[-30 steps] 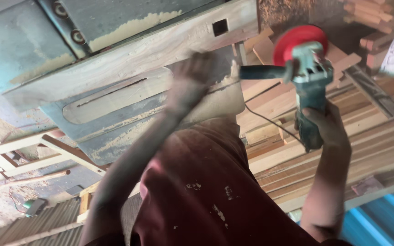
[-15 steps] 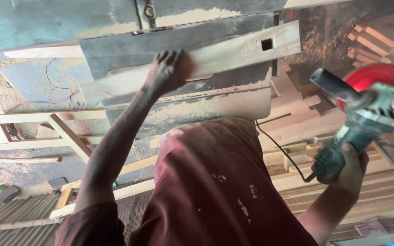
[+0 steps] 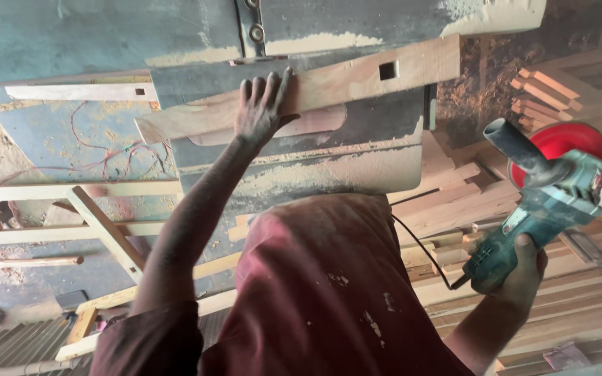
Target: The person uses a handheld angle grinder with a sanding disc to smooth the surface of a rectangular wooden plank. They move the tool back and forth across the wood, generating sawdust, and briefly pause to wipe the surface with their hand.
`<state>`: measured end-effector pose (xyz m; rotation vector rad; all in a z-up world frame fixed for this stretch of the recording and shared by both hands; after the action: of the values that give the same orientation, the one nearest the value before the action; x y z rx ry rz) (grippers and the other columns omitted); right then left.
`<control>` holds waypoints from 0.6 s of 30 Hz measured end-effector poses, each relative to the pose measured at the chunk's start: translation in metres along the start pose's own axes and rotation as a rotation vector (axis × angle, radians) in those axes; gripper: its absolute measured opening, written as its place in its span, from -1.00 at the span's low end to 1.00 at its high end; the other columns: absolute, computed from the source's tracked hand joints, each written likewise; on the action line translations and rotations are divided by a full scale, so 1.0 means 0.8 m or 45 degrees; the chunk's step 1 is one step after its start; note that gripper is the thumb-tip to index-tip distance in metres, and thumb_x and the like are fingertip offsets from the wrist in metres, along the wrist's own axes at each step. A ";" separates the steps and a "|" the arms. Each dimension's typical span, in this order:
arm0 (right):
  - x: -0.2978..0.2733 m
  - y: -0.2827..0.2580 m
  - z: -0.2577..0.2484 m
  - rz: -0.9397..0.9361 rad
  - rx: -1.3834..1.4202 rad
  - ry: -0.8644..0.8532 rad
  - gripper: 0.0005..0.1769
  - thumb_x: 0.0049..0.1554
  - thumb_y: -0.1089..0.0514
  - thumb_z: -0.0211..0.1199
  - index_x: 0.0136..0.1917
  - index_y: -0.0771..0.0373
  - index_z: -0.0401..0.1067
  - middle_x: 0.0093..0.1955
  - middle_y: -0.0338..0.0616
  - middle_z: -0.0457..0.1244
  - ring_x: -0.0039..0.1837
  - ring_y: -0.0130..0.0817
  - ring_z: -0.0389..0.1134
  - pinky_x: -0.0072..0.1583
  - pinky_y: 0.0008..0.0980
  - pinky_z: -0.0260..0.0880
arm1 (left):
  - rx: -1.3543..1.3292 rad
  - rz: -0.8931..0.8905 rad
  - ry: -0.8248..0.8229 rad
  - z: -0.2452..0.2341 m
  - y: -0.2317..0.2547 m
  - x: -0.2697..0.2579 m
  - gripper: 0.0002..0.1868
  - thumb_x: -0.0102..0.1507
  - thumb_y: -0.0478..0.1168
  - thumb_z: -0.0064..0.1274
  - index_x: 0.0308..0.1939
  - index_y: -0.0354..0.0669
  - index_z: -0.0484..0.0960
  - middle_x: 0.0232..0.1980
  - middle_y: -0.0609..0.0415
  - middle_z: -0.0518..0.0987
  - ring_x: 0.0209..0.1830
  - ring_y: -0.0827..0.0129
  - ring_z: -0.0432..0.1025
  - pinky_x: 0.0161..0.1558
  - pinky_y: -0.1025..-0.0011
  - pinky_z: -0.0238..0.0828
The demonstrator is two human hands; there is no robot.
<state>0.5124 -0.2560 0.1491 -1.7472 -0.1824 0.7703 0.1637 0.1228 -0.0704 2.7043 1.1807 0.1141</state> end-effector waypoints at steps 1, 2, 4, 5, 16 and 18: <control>-0.002 -0.002 0.003 0.000 -0.022 -0.006 -0.46 0.30 -0.03 0.23 0.28 0.49 0.29 -0.06 0.07 0.30 -0.17 -0.10 0.40 -0.20 -0.17 0.47 | -0.008 0.017 -0.018 0.004 -0.002 0.005 0.31 0.24 0.51 0.19 0.71 -0.20 -0.13 0.40 -0.23 0.30 0.23 -0.04 0.24 0.34 -0.17 0.15; -0.003 -0.004 0.007 -0.001 -0.044 -0.012 -0.46 0.30 -0.03 0.23 0.31 0.46 0.29 -0.07 0.09 0.30 -0.16 -0.10 0.40 -0.19 -0.17 0.48 | -0.017 0.034 -0.036 0.008 -0.004 0.011 0.29 0.27 0.50 0.17 0.72 -0.19 -0.14 0.40 -0.25 0.30 0.23 -0.06 0.25 0.33 -0.17 0.16; -0.003 -0.007 0.013 0.013 -0.089 -0.017 -0.48 0.30 -0.03 0.21 0.31 0.44 0.31 -0.07 0.09 0.31 -0.17 -0.10 0.40 -0.20 -0.19 0.46 | 0.023 0.074 -0.025 0.012 -0.010 0.021 0.29 0.22 0.51 0.14 0.70 -0.15 -0.15 0.41 -0.25 0.30 0.26 -0.07 0.26 0.34 -0.19 0.16; -0.004 -0.010 0.012 0.021 -0.116 -0.008 -0.49 0.29 -0.03 0.19 0.29 0.45 0.32 -0.06 0.08 0.31 -0.17 -0.10 0.40 -0.23 -0.19 0.45 | 0.063 0.101 0.008 0.013 -0.013 0.029 0.31 0.14 0.52 0.13 0.67 -0.11 -0.16 0.41 -0.24 0.29 0.28 -0.07 0.26 0.35 -0.21 0.15; 0.014 0.007 0.009 -0.007 -0.197 0.019 -0.61 0.35 0.11 0.20 0.31 0.43 0.31 -0.01 0.02 0.32 -0.12 -0.20 0.38 -0.16 -0.24 0.44 | 0.081 0.101 -0.045 0.031 -0.029 0.058 0.07 0.26 0.09 0.14 0.68 -0.02 -0.18 0.54 -0.23 0.17 0.48 -0.13 0.15 0.49 -0.21 -0.01; 0.024 0.010 0.027 0.013 -0.189 -0.121 -0.69 0.33 0.13 0.16 0.20 0.42 0.33 -0.10 0.05 0.33 -0.18 -0.18 0.37 -0.22 -0.20 0.39 | 0.247 0.118 0.190 0.018 -0.026 0.058 -0.02 0.43 -0.16 0.10 0.79 0.07 -0.19 0.61 -0.07 0.15 0.56 -0.03 0.11 0.62 -0.10 -0.06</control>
<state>0.5124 -0.2319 0.1318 -1.8535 -0.3021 0.8668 0.1822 0.1689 -0.0888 2.9668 1.1604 0.2296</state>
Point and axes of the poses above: each hand's wrist, its own x-axis towards the middle knuckle, its own z-axis out of the palm, y = z × x, the point moved 10 cm from there along x, towards the middle knuckle
